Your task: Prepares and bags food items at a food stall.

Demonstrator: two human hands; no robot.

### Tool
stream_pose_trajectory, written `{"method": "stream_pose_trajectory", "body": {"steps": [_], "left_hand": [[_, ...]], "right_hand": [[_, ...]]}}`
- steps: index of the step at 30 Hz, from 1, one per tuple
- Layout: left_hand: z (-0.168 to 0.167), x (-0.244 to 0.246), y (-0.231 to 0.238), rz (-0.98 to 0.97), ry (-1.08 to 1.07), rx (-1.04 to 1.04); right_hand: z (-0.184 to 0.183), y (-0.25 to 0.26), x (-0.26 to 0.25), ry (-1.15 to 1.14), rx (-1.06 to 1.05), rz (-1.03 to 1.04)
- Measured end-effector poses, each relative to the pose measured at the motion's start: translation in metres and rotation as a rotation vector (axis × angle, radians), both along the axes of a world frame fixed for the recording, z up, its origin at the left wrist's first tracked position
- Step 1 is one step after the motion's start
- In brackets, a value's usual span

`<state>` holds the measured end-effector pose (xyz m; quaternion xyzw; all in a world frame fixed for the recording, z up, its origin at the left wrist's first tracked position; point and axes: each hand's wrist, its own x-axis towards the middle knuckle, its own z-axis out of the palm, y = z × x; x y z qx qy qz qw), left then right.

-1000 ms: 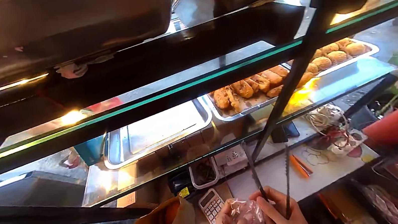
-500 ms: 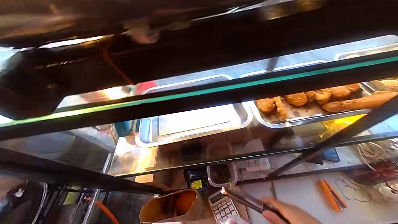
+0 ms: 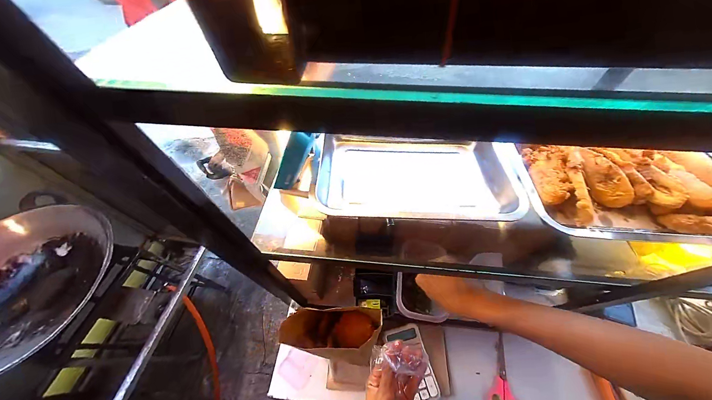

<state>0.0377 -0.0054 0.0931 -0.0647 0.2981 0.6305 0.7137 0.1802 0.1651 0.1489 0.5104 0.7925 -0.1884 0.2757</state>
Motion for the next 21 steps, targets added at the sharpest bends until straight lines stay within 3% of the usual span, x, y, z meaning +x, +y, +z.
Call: {"method": "stream_pose_trajectory", "body": {"steps": [2,5,8,10,13,15,18,21], "left_hand": [[-0.003,0.001,0.003,0.005,0.035,-0.045],[-0.007,0.008,0.012,-0.006,0.095,-0.129],[-0.006,0.021,0.025,-0.034,0.165,-0.181],[-0.008,0.028,0.036,-0.029,0.165,-0.212],[-0.011,0.035,0.052,-0.033,0.130,-0.204],[-0.014,0.041,0.062,-0.079,0.094,-0.159],[-0.016,0.049,0.075,-0.181,0.071,-0.100],[-0.008,0.055,0.086,-0.232,0.057,-0.069]], "right_hand": [[0.002,0.002,0.010,0.014,0.053,-0.090],[0.016,0.003,0.027,-0.024,-0.031,-0.215],[0.025,-0.011,0.065,0.141,-0.164,-0.426],[0.023,-0.030,0.096,0.342,-0.177,-0.598],[0.018,-0.066,0.131,0.911,-0.281,-0.879],[0.022,-0.087,0.139,1.143,-0.347,-1.012],[0.020,-0.105,0.138,1.191,-0.267,-1.009],[0.020,-0.112,0.139,0.957,-0.052,-0.819]]}}
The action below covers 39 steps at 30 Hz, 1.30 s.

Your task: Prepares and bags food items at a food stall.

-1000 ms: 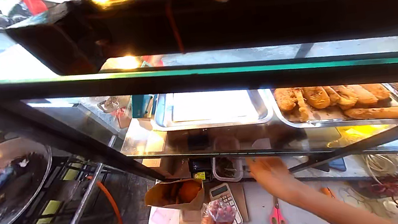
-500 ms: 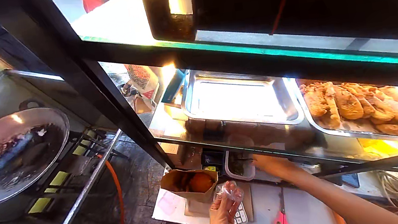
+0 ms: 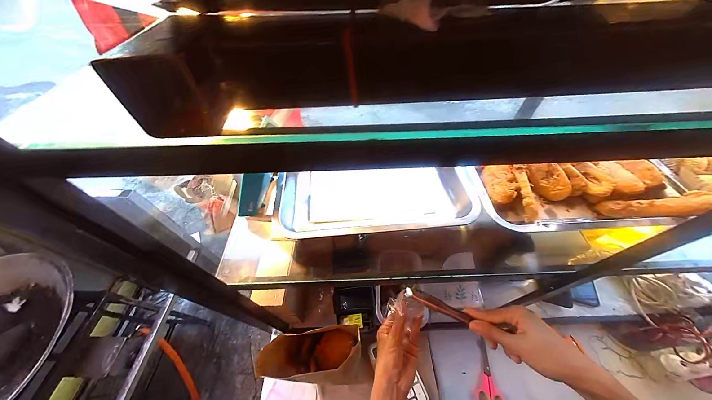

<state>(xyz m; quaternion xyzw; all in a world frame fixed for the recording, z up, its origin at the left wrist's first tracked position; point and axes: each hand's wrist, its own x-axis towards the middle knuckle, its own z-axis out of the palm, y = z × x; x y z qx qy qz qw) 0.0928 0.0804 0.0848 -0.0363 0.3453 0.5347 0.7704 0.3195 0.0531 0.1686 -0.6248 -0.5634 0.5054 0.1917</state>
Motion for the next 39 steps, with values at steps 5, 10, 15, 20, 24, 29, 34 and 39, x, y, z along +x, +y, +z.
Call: {"method": "stream_pose_trajectory", "body": {"steps": [5,10,15,20,24,29,34,39], "left_hand": [[-0.012,0.000,0.000,-0.111,-0.037,0.182],[-0.034,0.006,-0.019,-0.012,-0.300,0.164],[-0.050,0.003,-0.033,0.116,-0.418,0.051],[-0.056,-0.003,-0.043,0.114,-0.356,0.030],[-0.057,-0.011,-0.052,0.128,-0.244,-0.025],[-0.062,-0.032,-0.068,0.073,-0.161,0.129],[-0.062,-0.036,-0.069,0.086,-0.131,0.170],[-0.062,-0.032,-0.062,0.064,-0.126,0.161]], "right_hand": [[0.040,0.005,-0.006,-0.668,0.206,0.369],[0.050,0.000,-0.017,-0.904,0.618,0.467],[0.041,-0.004,-0.007,-0.744,0.547,0.402],[0.036,0.027,-0.048,-0.906,0.219,0.380],[0.029,0.079,-0.110,-0.866,-0.160,0.503],[-0.013,0.115,-0.140,-0.874,-0.159,0.669],[-0.018,0.116,-0.130,-0.861,-0.107,0.689],[0.007,0.105,-0.092,-0.821,-0.182,0.518]]}}
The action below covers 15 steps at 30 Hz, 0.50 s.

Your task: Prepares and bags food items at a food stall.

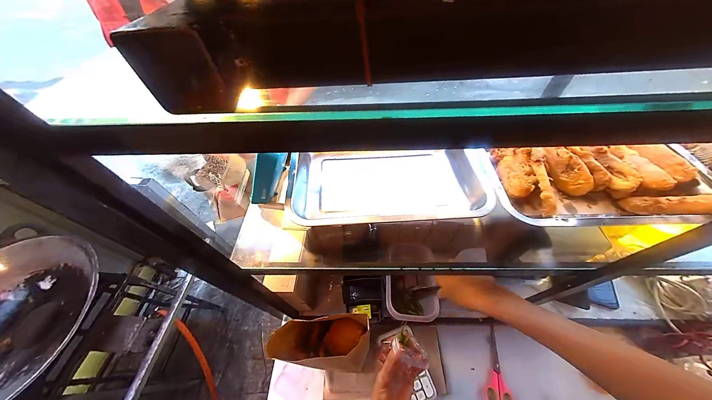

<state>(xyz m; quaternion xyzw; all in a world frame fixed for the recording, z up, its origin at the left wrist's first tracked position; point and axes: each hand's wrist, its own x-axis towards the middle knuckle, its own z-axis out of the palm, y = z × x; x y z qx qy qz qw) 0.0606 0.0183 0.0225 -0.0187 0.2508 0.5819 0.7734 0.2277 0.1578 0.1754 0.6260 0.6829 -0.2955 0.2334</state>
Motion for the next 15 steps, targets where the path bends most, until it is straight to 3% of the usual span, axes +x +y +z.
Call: {"method": "stream_pose_trajectory", "body": {"steps": [4,8,15], "left_hand": [[0.000,0.008,0.009,-0.062,0.043,-0.014],[0.003,0.017,0.021,-0.111,0.134,0.007],[-0.001,0.020,0.028,-0.139,0.129,0.056]], "right_hand": [[0.018,-0.016,0.036,-0.005,-0.076,-0.047],[0.017,-0.036,0.067,0.102,0.023,-0.164],[0.017,-0.051,0.068,0.061,0.132,-0.194]]}}
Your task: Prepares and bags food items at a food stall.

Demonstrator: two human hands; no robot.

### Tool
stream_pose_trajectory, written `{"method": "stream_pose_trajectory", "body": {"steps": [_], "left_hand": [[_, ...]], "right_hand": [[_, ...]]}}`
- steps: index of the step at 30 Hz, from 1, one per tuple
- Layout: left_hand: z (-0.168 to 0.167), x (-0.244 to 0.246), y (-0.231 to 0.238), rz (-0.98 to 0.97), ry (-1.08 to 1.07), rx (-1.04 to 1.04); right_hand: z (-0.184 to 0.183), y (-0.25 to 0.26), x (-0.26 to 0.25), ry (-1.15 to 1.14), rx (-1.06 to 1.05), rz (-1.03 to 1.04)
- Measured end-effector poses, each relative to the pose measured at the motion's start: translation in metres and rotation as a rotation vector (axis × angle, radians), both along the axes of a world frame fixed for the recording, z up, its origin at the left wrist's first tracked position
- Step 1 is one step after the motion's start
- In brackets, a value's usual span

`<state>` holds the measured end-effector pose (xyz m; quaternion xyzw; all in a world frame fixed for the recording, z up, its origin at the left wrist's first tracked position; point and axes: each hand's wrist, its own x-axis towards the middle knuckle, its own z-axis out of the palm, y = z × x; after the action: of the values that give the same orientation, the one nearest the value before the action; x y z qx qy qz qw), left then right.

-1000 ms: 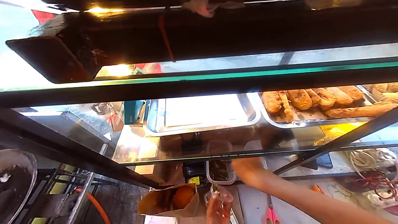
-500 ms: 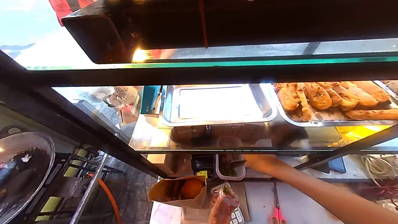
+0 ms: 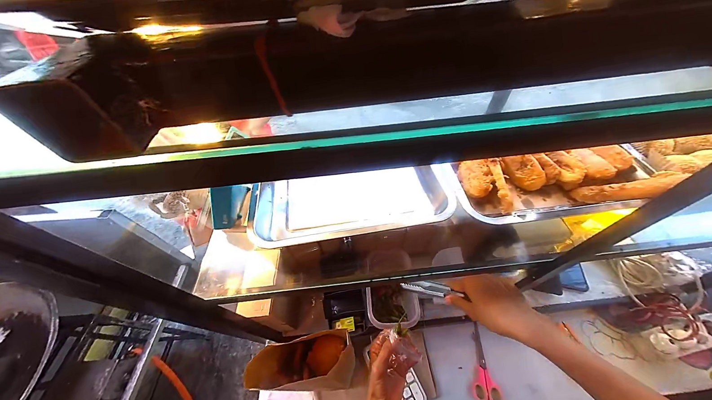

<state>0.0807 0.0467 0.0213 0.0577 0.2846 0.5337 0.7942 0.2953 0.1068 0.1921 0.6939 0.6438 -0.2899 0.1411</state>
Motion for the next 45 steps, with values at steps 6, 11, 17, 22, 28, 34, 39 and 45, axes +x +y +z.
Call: {"method": "stream_pose_trajectory", "body": {"steps": [6,11,17,22,28,34,39,45], "left_hand": [[0.004,-0.012,-0.010,0.011,0.148,0.002],[0.000,-0.012,-0.017,-0.036,0.236,0.041],[0.004,-0.020,-0.021,0.051,0.192,-0.002],[0.012,-0.015,-0.013,0.096,0.167,-0.044],[0.025,-0.005,-0.005,0.122,0.068,-0.005],[0.021,-0.011,-0.020,0.287,-0.062,-0.206],[0.016,-0.014,-0.028,0.322,-0.122,-0.257],[0.017,-0.017,-0.021,0.341,-0.122,-0.292]], "right_hand": [[-0.024,-0.017,0.007,0.842,-0.029,-0.254],[-0.058,-0.046,-0.016,0.905,0.027,-0.294],[-0.053,-0.081,0.003,0.919,0.051,-0.260],[-0.053,-0.098,0.011,0.822,0.208,-0.190],[-0.051,-0.107,0.009,0.544,0.272,0.008],[-0.017,-0.054,0.006,0.311,0.184,-0.017],[0.009,0.027,-0.062,-0.043,-0.140,0.133],[-0.039,0.070,-0.111,-0.088,-0.236,0.259]]}}
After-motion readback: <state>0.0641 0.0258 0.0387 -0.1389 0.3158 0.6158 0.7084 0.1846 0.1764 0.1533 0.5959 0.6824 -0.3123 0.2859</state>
